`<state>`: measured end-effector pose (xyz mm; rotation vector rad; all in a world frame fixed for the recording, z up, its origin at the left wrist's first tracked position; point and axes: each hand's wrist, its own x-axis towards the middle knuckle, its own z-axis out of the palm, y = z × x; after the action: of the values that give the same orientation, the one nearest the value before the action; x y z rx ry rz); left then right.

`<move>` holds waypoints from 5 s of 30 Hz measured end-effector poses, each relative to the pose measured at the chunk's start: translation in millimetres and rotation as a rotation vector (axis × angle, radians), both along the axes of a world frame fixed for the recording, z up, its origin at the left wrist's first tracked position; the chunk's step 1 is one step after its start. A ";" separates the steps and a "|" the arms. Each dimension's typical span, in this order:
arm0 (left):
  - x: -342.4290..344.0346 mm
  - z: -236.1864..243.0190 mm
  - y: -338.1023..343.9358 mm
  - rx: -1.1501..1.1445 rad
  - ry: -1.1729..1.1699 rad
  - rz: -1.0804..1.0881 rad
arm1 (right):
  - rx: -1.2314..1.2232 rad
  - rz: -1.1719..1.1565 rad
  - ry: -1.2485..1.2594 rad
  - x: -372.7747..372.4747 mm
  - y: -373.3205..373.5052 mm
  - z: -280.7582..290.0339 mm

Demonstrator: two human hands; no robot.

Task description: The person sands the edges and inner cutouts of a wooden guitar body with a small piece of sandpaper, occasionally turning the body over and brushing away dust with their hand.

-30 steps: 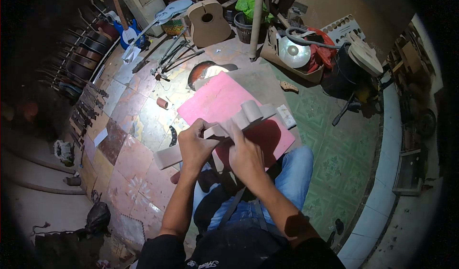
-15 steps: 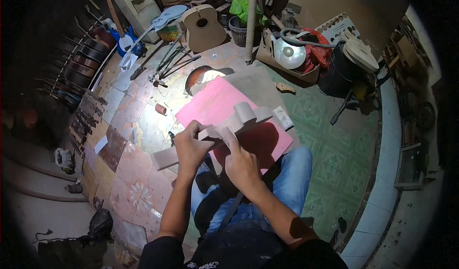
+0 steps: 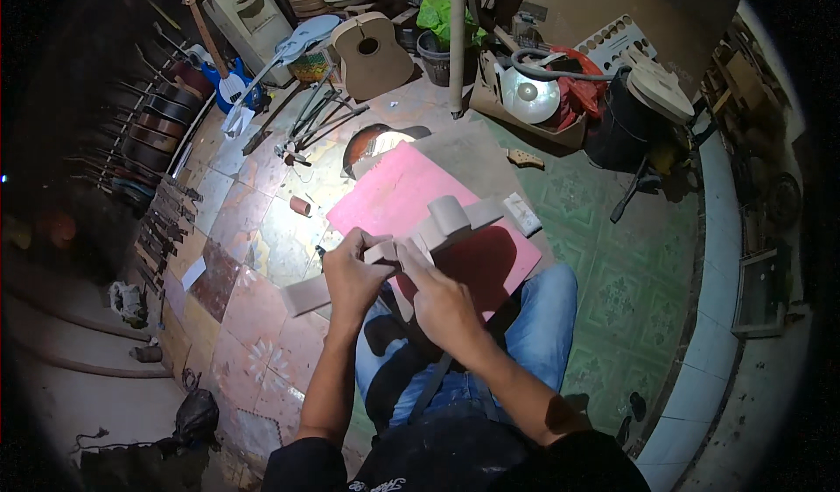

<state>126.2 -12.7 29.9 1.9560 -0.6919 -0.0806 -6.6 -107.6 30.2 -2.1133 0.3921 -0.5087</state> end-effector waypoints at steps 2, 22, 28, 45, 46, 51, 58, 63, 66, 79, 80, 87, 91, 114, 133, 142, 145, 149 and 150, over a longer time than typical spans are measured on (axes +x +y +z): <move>-7.8 3.0 -2.8 0.021 -0.044 0.018 | -0.040 -0.007 0.159 1.3 -3.8 2.1; -11.2 -3.3 -4.5 0.071 -0.150 0.055 | -0.077 0.048 0.079 3.4 3.6 18.9; -16.4 5.3 -5.4 0.056 -0.149 0.011 | -0.028 0.095 0.113 12.0 -11.5 22.3; 15.1 -14.4 1.0 -0.032 -0.058 -0.024 | -0.021 0.059 0.032 8.1 -13.3 -0.9; -2.5 5.1 -3.0 0.030 -0.077 -0.021 | -0.030 0.025 0.079 3.0 -13.2 1.8; 5.0 -0.4 -14.5 0.085 -0.082 -0.037 | -0.099 -0.040 0.038 11.9 -30.8 -0.4; 47.9 -0.6 -11.6 0.059 0.083 -0.366 | 0.182 -0.124 -0.035 -71.1 -56.9 20.5; 83.2 0.6 -16.0 0.084 -0.097 -0.498 | 0.080 -0.275 -0.212 -49.4 -63.8 48.6; 94.4 -2.9 -28.8 -0.003 -0.250 -0.628 | 0.104 -0.129 -0.272 -21.2 -77.3 37.7; 1.8 -1.8 -26.3 0.095 -0.559 0.120 | -0.006 -0.127 -0.154 2.2 -44.9 41.6; -0.9 -3.6 -26.6 0.009 -0.458 0.174 | -0.004 -0.127 -0.148 2.6 -44.6 41.2; 7.2 6.0 -20.2 0.162 -0.501 0.103 | 0.030 -0.127 -0.183 1.8 -45.5 35.5; 15.3 -9.1 -21.8 0.067 -0.381 0.077 | -0.012 -0.169 -0.135 7.4 -42.9 39.8; 5.3 -16.6 -17.5 -0.031 -0.412 0.188 | -0.124 -0.145 -0.164 3.1 -32.3 38.6; 101.6 20.1 63.1 0.293 -0.630 0.579 | -0.045 -0.136 -0.093 -17.6 -41.9 26.0; 74.2 -1.9 27.3 -0.123 -0.267 0.293 | -0.007 -0.124 -0.051 -19.9 -28.8 29.2; 81.8 -4.5 29.9 -0.143 -0.386 0.369 | -0.037 -0.082 -0.113 -18.2 -26.1 29.5; 87.0 6.5 42.8 -0.015 -0.498 0.477 | -0.026 -0.060 -0.125 -17.9 -24.0 30.6; 93.3 2.3 50.4 0.027 -0.463 0.484 | -0.022 -0.055 -0.128 -17.7 -22.6 31.9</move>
<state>219.4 37.7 32.2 2.1361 -0.4866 0.6785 -24.3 -130.2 62.0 -2.0831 0.3739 -0.6790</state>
